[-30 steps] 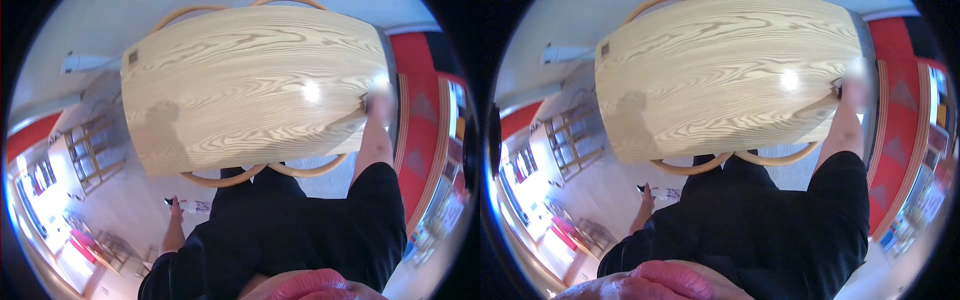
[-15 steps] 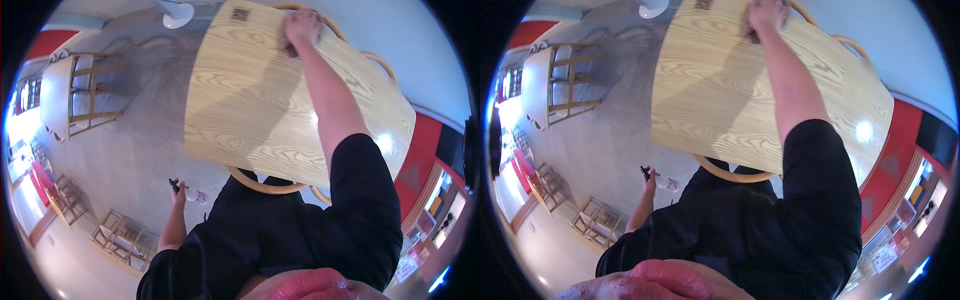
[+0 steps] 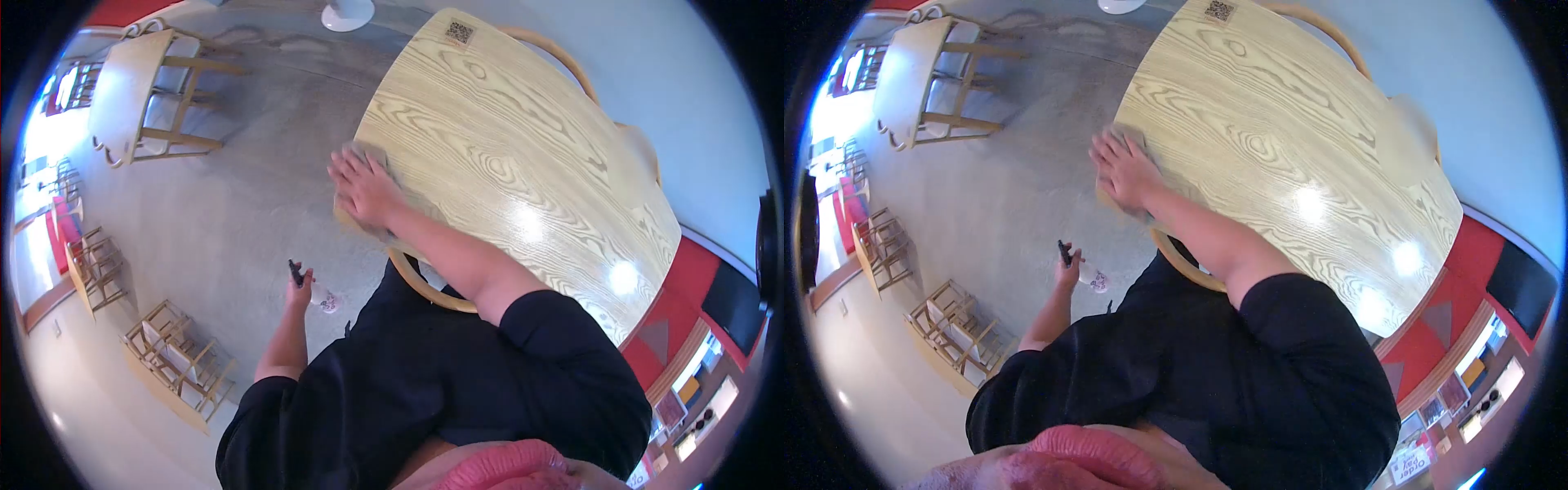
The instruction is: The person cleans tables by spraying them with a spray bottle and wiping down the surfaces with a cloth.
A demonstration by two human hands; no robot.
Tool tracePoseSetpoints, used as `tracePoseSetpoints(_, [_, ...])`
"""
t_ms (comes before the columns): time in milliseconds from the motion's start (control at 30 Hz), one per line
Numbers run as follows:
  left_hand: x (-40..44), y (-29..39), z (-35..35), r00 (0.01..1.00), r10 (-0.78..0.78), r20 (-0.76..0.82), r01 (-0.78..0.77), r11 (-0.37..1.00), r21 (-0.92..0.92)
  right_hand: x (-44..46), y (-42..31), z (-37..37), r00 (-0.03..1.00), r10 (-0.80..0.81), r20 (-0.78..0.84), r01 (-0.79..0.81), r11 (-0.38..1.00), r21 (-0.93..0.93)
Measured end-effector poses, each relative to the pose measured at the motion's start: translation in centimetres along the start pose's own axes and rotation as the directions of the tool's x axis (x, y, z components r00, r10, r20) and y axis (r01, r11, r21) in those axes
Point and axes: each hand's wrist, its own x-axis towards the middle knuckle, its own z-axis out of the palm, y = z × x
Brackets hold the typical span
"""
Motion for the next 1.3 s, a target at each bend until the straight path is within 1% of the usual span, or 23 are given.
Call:
tracePoseSetpoints(33, [-1.3, 0.9, -0.1, 0.998, 0.064, 0.022, -0.066, 0.992, 0.104, -2.6, -1.2, 0.2, 1.0, -0.012, 0.013, 0.011, 0.999, 0.046])
tracePoseSetpoints(67, [-2.2, 0.9, -0.2, 0.997, 0.07, -0.014, -0.069, 0.993, 0.097, -5.4, -1.8, -0.1, 0.999, -0.034, 0.024, 0.032, 0.995, 0.091])
tracePoseSetpoints(133, [-4.3, -0.1, -0.6, 0.992, 0.123, 0.007, -0.123, 0.992, 0.036, -10.7, -1.9, -2.1, 0.99, 0.034, 0.135, -0.046, 0.995, 0.093])
tracePoseSetpoints(167, [-5.4, -0.9, -0.7, 0.992, 0.113, -0.063, -0.118, 0.989, -0.092, -13.6, -1.4, -3.3, 0.972, 0.064, 0.225, -0.069, 0.998, 0.014])
tracePoseSetpoints(200, [-6.6, -1.7, -0.9, 0.984, 0.116, -0.133, -0.131, 0.985, -0.11, -16.2, -1.7, -6.2, 0.946, 0.114, 0.302, -0.134, 0.99, 0.046])
tracePoseSetpoints(267, [-8.6, -3.1, -1.7, 0.97, 0.028, -0.243, -0.074, 0.981, -0.18, -23.3, -0.1, -6.9, 0.956, 0.184, 0.227, -0.178, 0.983, -0.044])
tracePoseSetpoints(333, [-10.2, -3.6, -2.3, 0.945, 0.006, -0.327, -0.079, 0.975, -0.209, -29.1, 0.6, -10.3, 0.915, 0.273, 0.296, -0.228, 0.957, -0.178])
tracePoseSetpoints(400, [-13.1, -5.1, -3.3, 0.96, -0.091, -0.266, 0.012, 0.958, -0.285, -38.6, 3.6, -10.4, 0.9, 0.325, 0.29, -0.258, 0.934, -0.245])
tracePoseSetpoints(433, [-15.2, -6.3, -3.9, 0.962, -0.074, -0.263, 0.014, 0.975, -0.223, -42.9, 3.7, -12.0, 0.788, 0.472, 0.395, -0.391, 0.88, -0.271])
tracePoseSetpoints(533, [-22.7, -10.7, -3.5, 0.972, -0.1, -0.213, 0.099, 0.995, -0.015, -57.6, 7.1, -12.1, 0.779, 0.573, 0.255, -0.492, 0.811, -0.317])
tracePoseSetpoints(600, [-25.8, -12.3, -4.3, 0.96, -0.275, -0.052, 0.258, 0.942, -0.217, -57.2, 7.8, -11.3, 0.916, 0.388, 0.097, -0.297, 0.823, -0.485])
tracePoseSetpoints(633, [-27.0, -13.5, -4.5, 0.946, -0.321, -0.055, 0.301, 0.926, -0.226, -56.9, 8.1, -10.9, 0.959, 0.284, 0.015, -0.223, 0.783, -0.581])
tracePoseSetpoints(700, [-27.9, -14.6, -5.7, 0.928, -0.371, -0.047, 0.359, 0.92, -0.158, -52.4, 9.3, -6.4, 0.996, -0.032, -0.081, -0.038, 0.671, -0.741])
tracePoseSetpoints(733, [-28.9, -14.7, -6.5, 0.923, -0.383, -0.04, 0.38, 0.922, -0.071, -48.8, 8.1, -5.3, 0.996, 0.085, 0.009, -0.06, 0.767, -0.639])
tracePoseSetpoints(800, [-28.0, -18.6, -7.2, 0.929, -0.365, -0.052, 0.363, 0.93, -0.054, -40.9, 5.1, -3.8, 0.93, 0.315, 0.189, -0.212, 0.881, -0.423])
tracePoseSetpoints(833, [-27.3, -19.7, -7.7, 0.933, -0.356, -0.062, 0.355, 0.935, -0.024, -35.4, 2.6, -4.4, 0.912, 0.325, 0.251, -0.209, 0.894, -0.397])
tracePoseSetpoints(1000, [-21.7, -22.0, -14.7, 0.948, -0.305, -0.086, 0.308, 0.951, 0.017, -11.8, -7.4, -1.6, 0.975, 0.178, 0.135, -0.109, 0.907, -0.407])
tracePoseSetpoints(1033, [-19.4, -22.9, -16.5, 0.955, -0.276, -0.104, 0.261, 0.956, -0.138, -8.0, -9.4, -1.2, 0.957, 0.239, 0.164, -0.141, 0.878, -0.458])
tracePoseSetpoints(1067, [-18.0, -23.5, -17.9, 0.96, -0.249, -0.127, 0.204, 0.935, -0.289, -4.5, -11.1, -0.4, 0.963, 0.206, 0.172, -0.106, 0.882, -0.46])
tracePoseSetpoints(1167, [-14.2, -23.9, -24.7, 0.936, -0.167, -0.309, 0.054, 0.937, -0.345, 2.5, -13.1, 3.7, 0.948, 0.311, -0.063, -0.299, 0.81, -0.504])
tracePoseSetpoints(1200, [-12.9, -23.9, -27.4, 0.912, -0.124, -0.392, -0.002, 0.952, -0.306, 5.1, -13.3, 5.2, 0.949, 0.311, -0.057, -0.297, 0.813, -0.5])
tracePoseSetpoints(1267, [-9.9, -24.7, -32.0, 0.882, -0.107, -0.46, -0.133, 0.878, -0.46, 9.2, -12.8, 7.9, 0.866, 0.501, 0.004, -0.408, 0.71, -0.573])
tracePoseSetpoints(1300, [-8.8, -24.4, -34.3, 0.847, -0.142, -0.512, -0.095, 0.907, -0.409, 10.8, -12.0, 9.5, 0.853, 0.522, 0.009, -0.42, 0.695, -0.583])
